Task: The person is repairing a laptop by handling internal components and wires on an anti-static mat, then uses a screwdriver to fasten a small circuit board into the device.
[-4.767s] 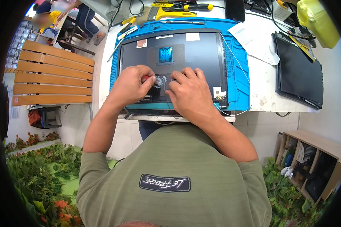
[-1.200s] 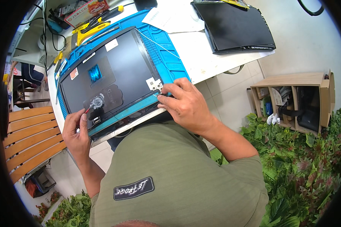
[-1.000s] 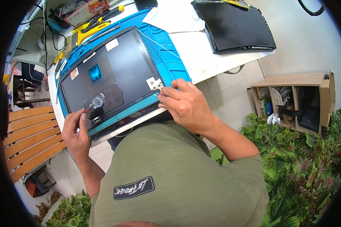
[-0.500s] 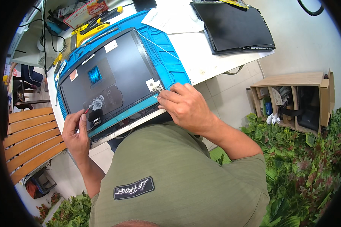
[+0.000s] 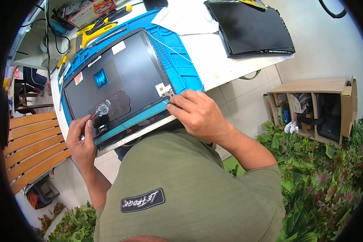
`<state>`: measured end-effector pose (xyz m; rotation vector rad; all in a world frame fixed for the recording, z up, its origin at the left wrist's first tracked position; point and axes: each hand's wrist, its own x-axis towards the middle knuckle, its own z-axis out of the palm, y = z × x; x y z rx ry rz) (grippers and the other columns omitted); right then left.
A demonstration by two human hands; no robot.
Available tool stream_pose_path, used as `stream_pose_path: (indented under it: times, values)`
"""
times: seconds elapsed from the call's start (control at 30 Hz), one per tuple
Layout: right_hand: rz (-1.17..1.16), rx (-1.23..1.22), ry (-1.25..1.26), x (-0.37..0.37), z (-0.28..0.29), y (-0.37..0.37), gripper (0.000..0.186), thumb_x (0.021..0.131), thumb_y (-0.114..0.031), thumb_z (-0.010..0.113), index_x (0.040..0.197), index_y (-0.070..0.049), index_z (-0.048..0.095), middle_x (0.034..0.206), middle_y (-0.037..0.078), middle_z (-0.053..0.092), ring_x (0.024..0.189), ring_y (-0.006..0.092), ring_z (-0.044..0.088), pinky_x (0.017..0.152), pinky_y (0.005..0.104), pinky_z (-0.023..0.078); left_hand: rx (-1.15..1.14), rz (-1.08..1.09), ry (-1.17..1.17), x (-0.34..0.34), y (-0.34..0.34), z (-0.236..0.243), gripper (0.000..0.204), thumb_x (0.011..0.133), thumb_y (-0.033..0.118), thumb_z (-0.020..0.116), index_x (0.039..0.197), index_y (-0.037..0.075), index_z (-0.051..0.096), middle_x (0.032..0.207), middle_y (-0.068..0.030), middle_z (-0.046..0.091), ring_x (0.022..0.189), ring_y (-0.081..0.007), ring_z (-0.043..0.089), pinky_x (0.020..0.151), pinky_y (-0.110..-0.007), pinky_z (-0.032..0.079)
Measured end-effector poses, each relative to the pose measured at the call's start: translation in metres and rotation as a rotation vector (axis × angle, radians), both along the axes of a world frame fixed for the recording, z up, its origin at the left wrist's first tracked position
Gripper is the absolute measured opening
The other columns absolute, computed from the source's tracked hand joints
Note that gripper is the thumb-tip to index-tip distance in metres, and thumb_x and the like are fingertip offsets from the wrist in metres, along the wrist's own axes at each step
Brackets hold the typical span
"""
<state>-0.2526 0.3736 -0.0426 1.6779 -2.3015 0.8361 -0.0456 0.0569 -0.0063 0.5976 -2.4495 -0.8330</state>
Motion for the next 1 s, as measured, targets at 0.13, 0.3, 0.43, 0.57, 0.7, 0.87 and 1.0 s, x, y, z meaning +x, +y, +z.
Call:
stream_pose_path:
  times: [0.13,0.3,0.43,0.57,0.7,0.87,1.0]
  values:
    - [0.001,0.007,-0.034,-0.001,0.006,-0.002,0.027,0.085,0.002,0.083,0.113,0.000,0.082,0.114,0.008,0.081,0.102,0.0270,0.075,0.086,0.0401,0.062,0.011,0.008,0.003,0.000,0.001,0.001,0.013,0.105,0.003,0.081,0.116,-0.002,0.084,0.100,-0.0100,0.076,0.088,-0.0174,0.069,0.077,-0.031,0.053]
    - [0.008,-0.010,-0.062,-0.001,0.007,-0.004,0.028,0.084,0.005,0.081,0.112,0.003,0.081,0.113,0.011,0.080,0.101,0.0287,0.075,0.087,0.0404,0.062,0.012,0.002,0.010,0.000,0.000,0.000,0.013,0.105,0.003,0.081,0.116,-0.002,0.084,0.100,-0.0099,0.076,0.088,-0.0171,0.068,0.076,-0.030,0.053]
    - [0.025,-0.016,-0.046,-0.001,0.000,-0.004,0.025,0.088,0.002,0.075,0.113,0.003,0.078,0.115,0.011,0.077,0.104,0.0273,0.072,0.086,0.0402,0.062,0.008,-0.003,0.021,0.000,0.000,0.000,0.013,0.105,0.003,0.081,0.116,-0.002,0.084,0.099,-0.0096,0.075,0.086,-0.0169,0.067,0.076,-0.030,0.052]
    - [0.009,-0.025,-0.037,-0.001,0.002,-0.005,0.023,0.088,0.001,0.076,0.111,0.002,0.077,0.114,0.012,0.077,0.105,0.0288,0.073,0.088,0.0402,0.062,0.012,-0.001,0.028,0.001,-0.001,0.000,0.012,0.105,0.003,0.081,0.115,-0.002,0.084,0.098,-0.0093,0.074,0.085,-0.0167,0.066,0.075,-0.031,0.052]
    - [-0.008,-0.077,-0.009,-0.004,0.003,-0.007,0.025,0.086,0.004,0.077,0.110,0.001,0.076,0.113,0.012,0.078,0.105,0.0305,0.075,0.088,0.0398,0.063,0.009,0.000,0.034,0.000,-0.002,-0.002,0.012,0.105,0.004,0.081,0.115,-0.003,0.084,0.097,-0.0094,0.074,0.085,-0.0169,0.066,0.074,-0.031,0.051]
    - [-0.044,-0.227,-0.221,-0.009,0.011,-0.007,0.020,0.094,0.008,0.076,0.114,0.002,0.075,0.110,0.015,0.079,0.097,0.0320,0.078,0.084,0.0401,0.065,0.044,-0.004,0.001,-0.001,-0.003,0.001,0.012,0.104,0.004,0.081,0.114,-0.003,0.083,0.097,-0.0099,0.074,0.085,-0.0176,0.067,0.075,-0.031,0.052]
    - [-0.130,-0.492,-1.226,-0.002,0.015,-0.009,0.014,0.111,-0.002,0.072,0.124,0.003,0.069,0.109,0.017,0.079,0.093,0.0269,0.081,0.081,0.0394,0.069,0.054,-0.029,-0.037,-0.004,-0.005,0.007,0.011,0.104,0.004,0.080,0.112,-0.003,0.083,0.095,-0.0100,0.074,0.084,-0.0181,0.068,0.076,-0.031,0.053]
